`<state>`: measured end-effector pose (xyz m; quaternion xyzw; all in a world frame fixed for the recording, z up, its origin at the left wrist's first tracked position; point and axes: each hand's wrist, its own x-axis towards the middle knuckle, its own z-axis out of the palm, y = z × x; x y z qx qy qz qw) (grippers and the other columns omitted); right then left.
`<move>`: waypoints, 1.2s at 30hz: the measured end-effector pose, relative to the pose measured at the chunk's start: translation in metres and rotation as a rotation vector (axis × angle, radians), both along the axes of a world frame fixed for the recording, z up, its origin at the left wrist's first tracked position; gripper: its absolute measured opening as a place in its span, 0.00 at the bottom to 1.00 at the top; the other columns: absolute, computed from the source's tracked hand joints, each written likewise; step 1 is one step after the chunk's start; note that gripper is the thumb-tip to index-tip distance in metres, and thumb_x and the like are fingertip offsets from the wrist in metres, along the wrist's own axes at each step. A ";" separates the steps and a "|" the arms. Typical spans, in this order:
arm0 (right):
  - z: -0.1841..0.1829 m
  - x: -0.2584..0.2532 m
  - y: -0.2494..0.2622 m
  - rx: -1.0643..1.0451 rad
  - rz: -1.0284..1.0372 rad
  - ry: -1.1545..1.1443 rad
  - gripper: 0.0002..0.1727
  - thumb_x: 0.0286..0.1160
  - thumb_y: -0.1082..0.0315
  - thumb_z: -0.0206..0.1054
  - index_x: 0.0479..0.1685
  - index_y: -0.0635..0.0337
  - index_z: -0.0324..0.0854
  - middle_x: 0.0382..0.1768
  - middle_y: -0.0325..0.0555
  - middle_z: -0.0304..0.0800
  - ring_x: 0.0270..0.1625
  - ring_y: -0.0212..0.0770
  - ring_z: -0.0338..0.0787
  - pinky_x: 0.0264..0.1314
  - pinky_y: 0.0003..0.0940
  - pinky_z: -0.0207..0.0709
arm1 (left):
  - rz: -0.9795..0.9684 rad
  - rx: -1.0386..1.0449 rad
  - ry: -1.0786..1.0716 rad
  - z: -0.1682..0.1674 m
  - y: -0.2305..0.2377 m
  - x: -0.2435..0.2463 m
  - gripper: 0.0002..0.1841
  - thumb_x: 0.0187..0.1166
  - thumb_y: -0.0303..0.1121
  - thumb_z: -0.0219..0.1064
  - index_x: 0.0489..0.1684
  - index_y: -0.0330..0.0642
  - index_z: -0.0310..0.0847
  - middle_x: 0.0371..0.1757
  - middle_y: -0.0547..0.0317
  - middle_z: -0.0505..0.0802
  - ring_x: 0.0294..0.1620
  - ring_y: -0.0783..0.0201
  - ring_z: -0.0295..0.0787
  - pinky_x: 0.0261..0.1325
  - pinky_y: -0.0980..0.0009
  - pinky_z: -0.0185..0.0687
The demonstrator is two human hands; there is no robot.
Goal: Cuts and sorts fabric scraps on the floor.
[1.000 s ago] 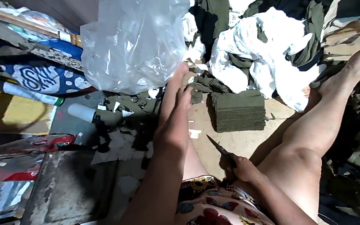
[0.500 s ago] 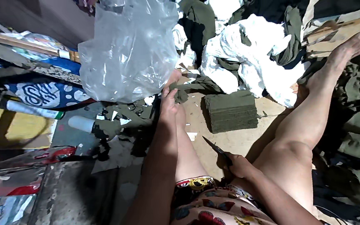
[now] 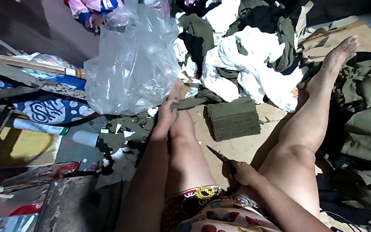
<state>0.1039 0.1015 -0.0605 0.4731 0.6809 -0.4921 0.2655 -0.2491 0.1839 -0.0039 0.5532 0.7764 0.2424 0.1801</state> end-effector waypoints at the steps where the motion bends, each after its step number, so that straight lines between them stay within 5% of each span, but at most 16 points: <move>1: 0.001 -0.001 -0.001 0.007 0.001 -0.013 0.30 0.78 0.62 0.68 0.80 0.58 0.72 0.68 0.63 0.84 0.72 0.63 0.84 0.72 0.66 0.75 | -0.010 -0.055 0.085 -0.004 -0.002 -0.002 0.19 0.79 0.20 0.63 0.67 0.36 0.83 0.70 0.33 0.85 0.75 0.36 0.78 0.79 0.38 0.67; 7: 0.013 -0.006 -0.007 0.084 0.015 -0.068 0.32 0.76 0.71 0.66 0.81 0.70 0.65 0.78 0.67 0.71 0.78 0.65 0.78 0.74 0.60 0.75 | 0.105 -0.248 0.113 -0.021 -0.007 -0.002 0.22 0.83 0.36 0.68 0.76 0.45 0.80 0.78 0.30 0.76 0.81 0.29 0.68 0.79 0.32 0.61; 12: 0.019 -0.001 -0.017 0.169 0.053 -0.049 0.26 0.82 0.77 0.58 0.80 0.73 0.67 0.80 0.68 0.69 0.84 0.65 0.69 0.81 0.57 0.70 | 0.268 -0.640 -0.022 0.073 0.004 0.093 0.32 0.90 0.37 0.60 0.92 0.41 0.54 0.91 0.26 0.53 0.90 0.28 0.51 0.86 0.36 0.51; 14: 0.024 0.001 -0.019 0.165 0.060 -0.057 0.27 0.83 0.75 0.57 0.82 0.72 0.66 0.82 0.66 0.68 0.86 0.64 0.68 0.82 0.57 0.69 | 0.333 -0.501 0.047 0.031 0.000 0.078 0.33 0.88 0.43 0.62 0.92 0.47 0.57 0.91 0.28 0.54 0.89 0.27 0.53 0.83 0.32 0.55; 16: 0.027 0.002 -0.019 0.140 0.069 -0.074 0.31 0.84 0.71 0.61 0.85 0.71 0.63 0.84 0.65 0.67 0.87 0.63 0.66 0.83 0.58 0.68 | 0.385 -0.239 0.142 -0.038 -0.001 0.044 0.32 0.78 0.49 0.70 0.84 0.54 0.71 0.87 0.30 0.64 0.83 0.24 0.61 0.74 0.26 0.63; 20: 0.033 -0.004 -0.019 0.087 0.207 -0.167 0.36 0.79 0.70 0.66 0.85 0.75 0.59 0.83 0.70 0.65 0.84 0.69 0.69 0.79 0.63 0.70 | 0.371 -0.309 0.124 -0.041 0.002 0.030 0.34 0.77 0.51 0.71 0.85 0.59 0.69 0.89 0.33 0.62 0.85 0.26 0.59 0.75 0.28 0.63; 22: 0.043 -0.009 -0.010 0.049 0.259 -0.169 0.30 0.79 0.66 0.67 0.77 0.75 0.68 0.78 0.71 0.72 0.79 0.69 0.74 0.74 0.66 0.73 | 0.373 -0.307 0.128 -0.042 0.002 0.029 0.34 0.77 0.52 0.71 0.85 0.60 0.69 0.89 0.34 0.61 0.85 0.26 0.59 0.74 0.28 0.64; 26: 0.079 -0.011 0.060 0.126 0.171 -0.064 0.26 0.88 0.52 0.59 0.75 0.60 0.78 0.69 0.66 0.83 0.72 0.67 0.82 0.71 0.71 0.73 | 0.376 -0.308 0.110 -0.040 0.001 0.032 0.33 0.78 0.51 0.71 0.85 0.59 0.70 0.90 0.34 0.60 0.86 0.25 0.56 0.74 0.26 0.64; 31: 0.089 -0.010 0.176 0.683 -0.212 0.188 0.23 0.85 0.62 0.66 0.75 0.62 0.79 0.67 0.66 0.85 0.68 0.65 0.86 0.71 0.66 0.76 | 0.393 -0.325 0.098 -0.036 0.005 0.037 0.34 0.77 0.49 0.72 0.85 0.57 0.69 0.91 0.33 0.58 0.86 0.24 0.56 0.72 0.25 0.63; 36: 0.097 -0.033 0.269 1.007 -0.359 0.193 0.29 0.78 0.65 0.70 0.78 0.64 0.74 0.73 0.67 0.78 0.78 0.67 0.75 0.76 0.63 0.71 | 0.386 -0.317 0.100 -0.036 0.006 0.036 0.33 0.76 0.48 0.73 0.83 0.57 0.71 0.90 0.34 0.61 0.84 0.22 0.57 0.69 0.24 0.66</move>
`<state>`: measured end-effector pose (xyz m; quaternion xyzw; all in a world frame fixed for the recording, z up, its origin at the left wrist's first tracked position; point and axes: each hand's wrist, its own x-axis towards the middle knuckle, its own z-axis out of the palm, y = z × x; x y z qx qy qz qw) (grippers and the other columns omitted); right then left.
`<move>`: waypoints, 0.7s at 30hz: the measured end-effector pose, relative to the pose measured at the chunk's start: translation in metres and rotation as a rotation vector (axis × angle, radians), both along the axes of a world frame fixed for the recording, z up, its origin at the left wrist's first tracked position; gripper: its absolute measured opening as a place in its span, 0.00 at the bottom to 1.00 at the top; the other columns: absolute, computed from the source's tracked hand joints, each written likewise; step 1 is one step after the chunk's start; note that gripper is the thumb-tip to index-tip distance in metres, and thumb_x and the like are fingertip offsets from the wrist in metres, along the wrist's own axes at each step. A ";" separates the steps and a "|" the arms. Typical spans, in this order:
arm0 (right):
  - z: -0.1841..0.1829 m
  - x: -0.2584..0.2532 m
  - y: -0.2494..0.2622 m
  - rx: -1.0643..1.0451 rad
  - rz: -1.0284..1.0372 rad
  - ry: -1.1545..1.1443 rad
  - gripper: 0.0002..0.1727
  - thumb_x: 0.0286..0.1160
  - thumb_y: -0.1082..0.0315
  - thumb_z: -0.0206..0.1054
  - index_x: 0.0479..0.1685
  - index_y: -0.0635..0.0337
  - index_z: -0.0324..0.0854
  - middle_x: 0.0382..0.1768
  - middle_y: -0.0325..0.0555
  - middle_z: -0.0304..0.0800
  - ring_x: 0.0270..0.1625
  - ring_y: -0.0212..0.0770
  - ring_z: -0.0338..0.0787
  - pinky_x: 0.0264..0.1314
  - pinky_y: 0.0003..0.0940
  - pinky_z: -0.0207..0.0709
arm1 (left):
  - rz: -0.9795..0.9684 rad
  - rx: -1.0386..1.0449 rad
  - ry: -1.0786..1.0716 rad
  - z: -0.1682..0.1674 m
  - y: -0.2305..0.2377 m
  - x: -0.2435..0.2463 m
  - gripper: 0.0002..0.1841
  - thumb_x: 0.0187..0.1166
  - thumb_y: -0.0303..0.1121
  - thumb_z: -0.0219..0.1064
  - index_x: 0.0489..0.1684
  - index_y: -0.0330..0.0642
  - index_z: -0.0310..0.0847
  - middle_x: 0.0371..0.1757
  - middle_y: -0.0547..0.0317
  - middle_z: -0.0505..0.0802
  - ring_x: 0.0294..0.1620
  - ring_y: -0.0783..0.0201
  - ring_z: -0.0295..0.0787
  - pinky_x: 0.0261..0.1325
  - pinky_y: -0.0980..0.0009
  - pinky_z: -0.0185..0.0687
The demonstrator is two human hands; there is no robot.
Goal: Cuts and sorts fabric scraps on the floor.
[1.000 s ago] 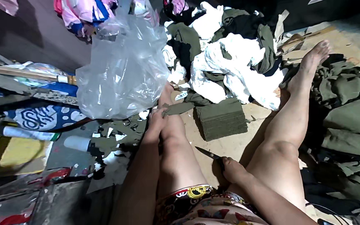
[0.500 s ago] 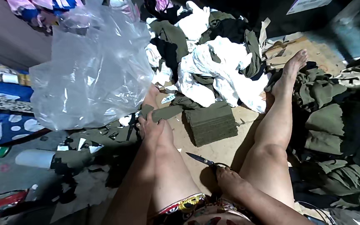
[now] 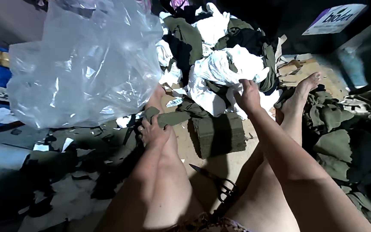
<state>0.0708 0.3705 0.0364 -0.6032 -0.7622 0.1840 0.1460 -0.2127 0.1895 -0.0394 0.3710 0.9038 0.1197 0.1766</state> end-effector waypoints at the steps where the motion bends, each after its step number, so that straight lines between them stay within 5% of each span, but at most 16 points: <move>1: -0.002 -0.005 0.013 0.032 -0.013 -0.031 0.32 0.74 0.64 0.72 0.79 0.64 0.72 0.74 0.66 0.78 0.79 0.67 0.74 0.75 0.64 0.71 | 0.001 -0.002 -0.005 0.001 0.000 0.000 0.33 0.76 0.48 0.72 0.83 0.57 0.70 0.90 0.34 0.60 0.84 0.22 0.57 0.69 0.24 0.66; 5: -0.012 -0.022 0.043 0.003 -0.039 -0.201 0.41 0.68 0.60 0.77 0.83 0.64 0.67 0.77 0.64 0.76 0.81 0.67 0.71 0.77 0.70 0.63 | 0.013 -0.035 0.009 0.000 0.002 0.001 0.33 0.77 0.49 0.72 0.83 0.59 0.70 0.91 0.36 0.60 0.85 0.24 0.57 0.71 0.26 0.64; 10: -0.016 -0.038 0.044 -0.004 -0.076 -0.348 0.37 0.62 0.64 0.78 0.76 0.68 0.73 0.74 0.66 0.75 0.80 0.68 0.70 0.70 0.71 0.66 | 0.027 -0.059 0.017 0.004 0.004 0.004 0.33 0.76 0.50 0.71 0.84 0.59 0.70 0.91 0.37 0.59 0.85 0.25 0.57 0.70 0.27 0.67; 21: -0.026 -0.023 0.032 0.046 -0.049 -0.264 0.27 0.71 0.62 0.71 0.70 0.65 0.79 0.67 0.66 0.82 0.74 0.67 0.78 0.66 0.66 0.74 | 0.031 -0.066 0.020 0.003 0.004 0.005 0.33 0.76 0.51 0.71 0.83 0.59 0.70 0.91 0.38 0.59 0.85 0.27 0.58 0.71 0.28 0.67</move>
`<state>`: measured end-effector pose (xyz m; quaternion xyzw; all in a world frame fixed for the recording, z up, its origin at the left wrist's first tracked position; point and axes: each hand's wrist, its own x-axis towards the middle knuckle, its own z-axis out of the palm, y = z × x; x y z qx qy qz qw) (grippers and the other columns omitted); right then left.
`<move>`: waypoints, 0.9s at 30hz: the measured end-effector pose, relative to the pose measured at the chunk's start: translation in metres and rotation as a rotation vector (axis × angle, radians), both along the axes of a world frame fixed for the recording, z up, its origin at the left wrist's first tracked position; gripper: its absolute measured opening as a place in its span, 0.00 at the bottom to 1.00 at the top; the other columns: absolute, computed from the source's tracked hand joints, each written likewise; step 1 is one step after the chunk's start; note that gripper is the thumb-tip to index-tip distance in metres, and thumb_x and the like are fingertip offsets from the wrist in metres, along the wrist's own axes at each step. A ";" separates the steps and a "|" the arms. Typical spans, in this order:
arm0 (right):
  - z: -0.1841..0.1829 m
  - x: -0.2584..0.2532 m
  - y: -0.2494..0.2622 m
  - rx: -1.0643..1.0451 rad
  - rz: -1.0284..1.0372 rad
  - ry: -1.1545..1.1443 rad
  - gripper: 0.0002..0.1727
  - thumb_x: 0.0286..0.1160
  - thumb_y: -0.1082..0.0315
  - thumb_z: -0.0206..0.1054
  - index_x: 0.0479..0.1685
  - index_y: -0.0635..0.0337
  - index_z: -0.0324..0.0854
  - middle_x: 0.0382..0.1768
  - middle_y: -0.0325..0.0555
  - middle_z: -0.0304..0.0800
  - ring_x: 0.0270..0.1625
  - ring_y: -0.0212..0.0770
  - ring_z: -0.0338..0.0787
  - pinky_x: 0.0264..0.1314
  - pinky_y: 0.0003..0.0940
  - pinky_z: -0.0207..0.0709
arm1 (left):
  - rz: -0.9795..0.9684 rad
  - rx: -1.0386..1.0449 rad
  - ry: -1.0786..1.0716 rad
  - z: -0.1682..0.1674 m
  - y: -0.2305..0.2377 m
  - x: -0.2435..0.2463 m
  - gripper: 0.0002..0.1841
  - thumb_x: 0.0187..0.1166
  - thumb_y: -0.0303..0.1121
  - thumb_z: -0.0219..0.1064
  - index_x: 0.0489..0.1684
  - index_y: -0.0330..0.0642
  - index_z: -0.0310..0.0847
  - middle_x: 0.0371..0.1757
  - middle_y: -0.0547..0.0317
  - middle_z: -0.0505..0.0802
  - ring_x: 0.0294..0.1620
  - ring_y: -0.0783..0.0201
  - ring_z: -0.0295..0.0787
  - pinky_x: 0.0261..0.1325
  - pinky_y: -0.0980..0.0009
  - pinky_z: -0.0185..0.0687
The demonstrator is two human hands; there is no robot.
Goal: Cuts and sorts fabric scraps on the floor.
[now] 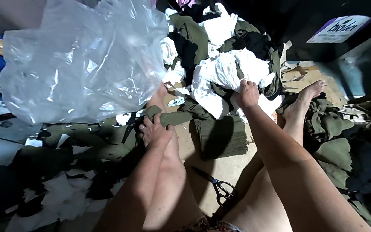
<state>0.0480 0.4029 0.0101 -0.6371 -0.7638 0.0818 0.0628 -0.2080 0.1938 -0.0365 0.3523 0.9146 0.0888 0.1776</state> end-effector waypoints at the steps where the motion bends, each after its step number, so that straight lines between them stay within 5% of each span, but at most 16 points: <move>1: -0.001 0.003 0.000 -0.004 0.009 0.027 0.26 0.72 0.64 0.71 0.69 0.67 0.79 0.67 0.67 0.82 0.74 0.68 0.78 0.67 0.66 0.74 | 0.000 0.001 0.003 0.000 0.000 0.000 0.33 0.76 0.51 0.71 0.83 0.59 0.71 0.91 0.38 0.59 0.85 0.27 0.59 0.70 0.28 0.67; 7: 0.025 0.009 0.002 -0.101 -0.096 0.144 0.27 0.78 0.67 0.66 0.76 0.63 0.69 0.61 0.70 0.86 0.66 0.71 0.86 0.62 0.71 0.78 | 0.000 0.002 -0.006 0.001 0.000 0.000 0.34 0.76 0.52 0.72 0.84 0.59 0.69 0.91 0.38 0.59 0.85 0.26 0.58 0.71 0.28 0.66; 16: 0.073 0.017 0.018 0.043 -0.095 0.217 0.27 0.74 0.74 0.63 0.77 0.65 0.72 0.70 0.69 0.82 0.73 0.68 0.82 0.72 0.67 0.73 | 0.003 0.021 -0.013 -0.002 0.001 -0.001 0.35 0.74 0.52 0.73 0.83 0.60 0.70 0.90 0.37 0.60 0.85 0.25 0.58 0.69 0.26 0.66; 23: 0.080 0.026 0.025 0.019 -0.067 0.176 0.28 0.75 0.75 0.63 0.77 0.60 0.71 0.69 0.66 0.83 0.72 0.68 0.83 0.68 0.70 0.75 | 0.006 0.014 0.000 -0.003 0.001 -0.001 0.34 0.74 0.52 0.73 0.83 0.60 0.70 0.90 0.37 0.61 0.84 0.26 0.59 0.70 0.27 0.67; 27: 0.052 0.027 0.016 -0.147 0.008 0.046 0.32 0.74 0.68 0.68 0.82 0.55 0.71 0.67 0.70 0.84 0.70 0.73 0.83 0.64 0.76 0.75 | 0.010 0.001 0.012 -0.004 0.002 -0.001 0.34 0.75 0.52 0.73 0.83 0.61 0.70 0.91 0.38 0.60 0.85 0.26 0.58 0.70 0.27 0.66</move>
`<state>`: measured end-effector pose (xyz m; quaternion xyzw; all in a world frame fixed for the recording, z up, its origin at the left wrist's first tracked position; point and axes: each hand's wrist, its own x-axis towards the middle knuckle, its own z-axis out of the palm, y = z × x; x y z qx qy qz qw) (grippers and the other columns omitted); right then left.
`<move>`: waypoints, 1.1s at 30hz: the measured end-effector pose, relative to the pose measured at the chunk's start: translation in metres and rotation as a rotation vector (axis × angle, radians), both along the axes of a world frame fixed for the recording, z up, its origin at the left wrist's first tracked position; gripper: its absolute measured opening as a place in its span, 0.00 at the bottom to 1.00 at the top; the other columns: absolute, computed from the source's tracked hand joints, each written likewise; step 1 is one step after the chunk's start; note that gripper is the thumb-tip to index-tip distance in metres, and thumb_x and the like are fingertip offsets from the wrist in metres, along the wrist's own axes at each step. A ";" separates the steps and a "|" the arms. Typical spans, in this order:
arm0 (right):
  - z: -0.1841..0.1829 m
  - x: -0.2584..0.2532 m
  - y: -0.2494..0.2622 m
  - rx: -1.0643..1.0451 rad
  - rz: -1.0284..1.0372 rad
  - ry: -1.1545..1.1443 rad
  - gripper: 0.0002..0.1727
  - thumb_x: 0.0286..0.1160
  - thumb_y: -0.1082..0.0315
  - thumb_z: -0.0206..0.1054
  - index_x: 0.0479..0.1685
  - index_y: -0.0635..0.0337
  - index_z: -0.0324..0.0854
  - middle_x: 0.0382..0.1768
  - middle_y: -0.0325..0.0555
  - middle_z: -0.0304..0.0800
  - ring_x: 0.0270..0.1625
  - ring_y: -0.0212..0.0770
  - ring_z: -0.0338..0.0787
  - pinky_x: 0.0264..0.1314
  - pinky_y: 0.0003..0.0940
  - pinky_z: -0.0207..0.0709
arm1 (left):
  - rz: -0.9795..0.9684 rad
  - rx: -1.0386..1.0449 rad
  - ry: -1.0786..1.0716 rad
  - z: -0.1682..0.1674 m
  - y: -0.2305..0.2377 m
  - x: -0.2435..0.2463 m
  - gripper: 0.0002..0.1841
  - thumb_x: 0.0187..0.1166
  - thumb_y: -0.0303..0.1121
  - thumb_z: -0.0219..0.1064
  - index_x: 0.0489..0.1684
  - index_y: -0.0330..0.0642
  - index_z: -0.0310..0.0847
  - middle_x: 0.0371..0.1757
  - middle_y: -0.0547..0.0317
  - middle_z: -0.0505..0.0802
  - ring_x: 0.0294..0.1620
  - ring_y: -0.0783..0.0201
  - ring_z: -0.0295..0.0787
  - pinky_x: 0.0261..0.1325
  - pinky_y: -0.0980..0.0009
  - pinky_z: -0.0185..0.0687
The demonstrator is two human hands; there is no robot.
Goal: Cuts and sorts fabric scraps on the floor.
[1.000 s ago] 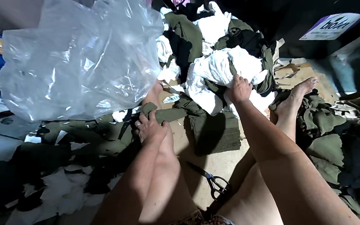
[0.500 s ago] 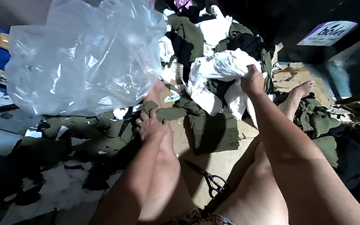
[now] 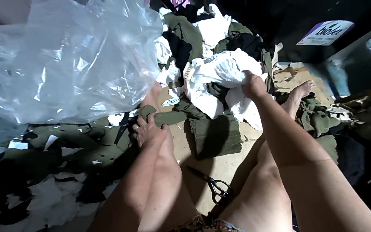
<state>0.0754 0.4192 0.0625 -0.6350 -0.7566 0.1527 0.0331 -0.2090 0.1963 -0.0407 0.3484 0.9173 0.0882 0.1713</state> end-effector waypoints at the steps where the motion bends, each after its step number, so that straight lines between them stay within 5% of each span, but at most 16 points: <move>1: -0.011 -0.001 -0.003 -0.029 0.016 -0.034 0.32 0.74 0.66 0.70 0.81 0.58 0.73 0.67 0.70 0.83 0.71 0.72 0.81 0.64 0.75 0.75 | 0.001 -0.004 0.001 0.000 0.000 0.000 0.34 0.75 0.52 0.72 0.84 0.61 0.70 0.91 0.38 0.59 0.85 0.26 0.58 0.70 0.27 0.66; 5: -0.040 -0.012 -0.015 0.003 0.048 -0.122 0.30 0.72 0.65 0.72 0.77 0.60 0.77 0.73 0.66 0.77 0.78 0.70 0.73 0.66 0.69 0.75 | 0.001 -0.013 0.003 0.001 0.000 0.001 0.34 0.76 0.52 0.72 0.84 0.61 0.69 0.91 0.38 0.58 0.85 0.26 0.57 0.70 0.27 0.66; 11: -0.035 -0.030 -0.023 0.122 0.007 -0.150 0.32 0.66 0.62 0.76 0.72 0.66 0.78 0.73 0.68 0.75 0.78 0.70 0.71 0.70 0.71 0.66 | -0.012 0.020 -0.015 0.001 -0.001 0.001 0.34 0.75 0.51 0.73 0.83 0.58 0.70 0.90 0.35 0.59 0.84 0.22 0.58 0.69 0.25 0.65; 16: -0.066 -0.035 -0.034 0.275 0.024 -0.110 0.31 0.72 0.68 0.70 0.80 0.56 0.74 0.70 0.64 0.80 0.73 0.68 0.77 0.63 0.69 0.71 | 0.005 -0.007 -0.013 -0.001 0.000 0.001 0.35 0.75 0.53 0.72 0.85 0.60 0.68 0.91 0.37 0.58 0.85 0.26 0.59 0.70 0.27 0.67; 22: -0.081 -0.028 -0.044 0.249 -0.018 -0.023 0.35 0.77 0.63 0.71 0.87 0.46 0.69 0.73 0.65 0.77 0.74 0.69 0.76 0.64 0.69 0.71 | 0.007 0.000 -0.001 -0.003 0.000 0.001 0.34 0.75 0.52 0.73 0.83 0.59 0.70 0.91 0.38 0.58 0.85 0.26 0.59 0.70 0.28 0.68; 26: -0.086 -0.013 -0.049 0.264 -0.072 0.120 0.46 0.72 0.55 0.75 0.92 0.50 0.59 0.77 0.66 0.74 0.76 0.71 0.75 0.67 0.70 0.71 | 0.002 0.002 -0.002 -0.003 -0.001 0.000 0.34 0.75 0.52 0.73 0.83 0.58 0.70 0.91 0.37 0.59 0.85 0.26 0.59 0.70 0.28 0.67; 30: -0.101 0.015 -0.063 0.227 -0.097 0.255 0.61 0.57 0.48 0.85 0.93 0.58 0.53 0.81 0.69 0.68 0.79 0.72 0.72 0.71 0.71 0.70 | -0.001 0.016 -0.006 -0.002 -0.002 0.001 0.34 0.75 0.51 0.73 0.83 0.57 0.70 0.91 0.37 0.59 0.84 0.25 0.59 0.69 0.25 0.66; 33: -0.112 0.046 -0.076 0.131 -0.166 0.350 0.63 0.55 0.44 0.84 0.94 0.58 0.52 0.83 0.70 0.65 0.80 0.73 0.70 0.75 0.72 0.67 | -0.001 0.012 0.001 -0.002 -0.002 0.001 0.33 0.76 0.51 0.72 0.83 0.59 0.70 0.90 0.36 0.60 0.84 0.25 0.59 0.69 0.26 0.66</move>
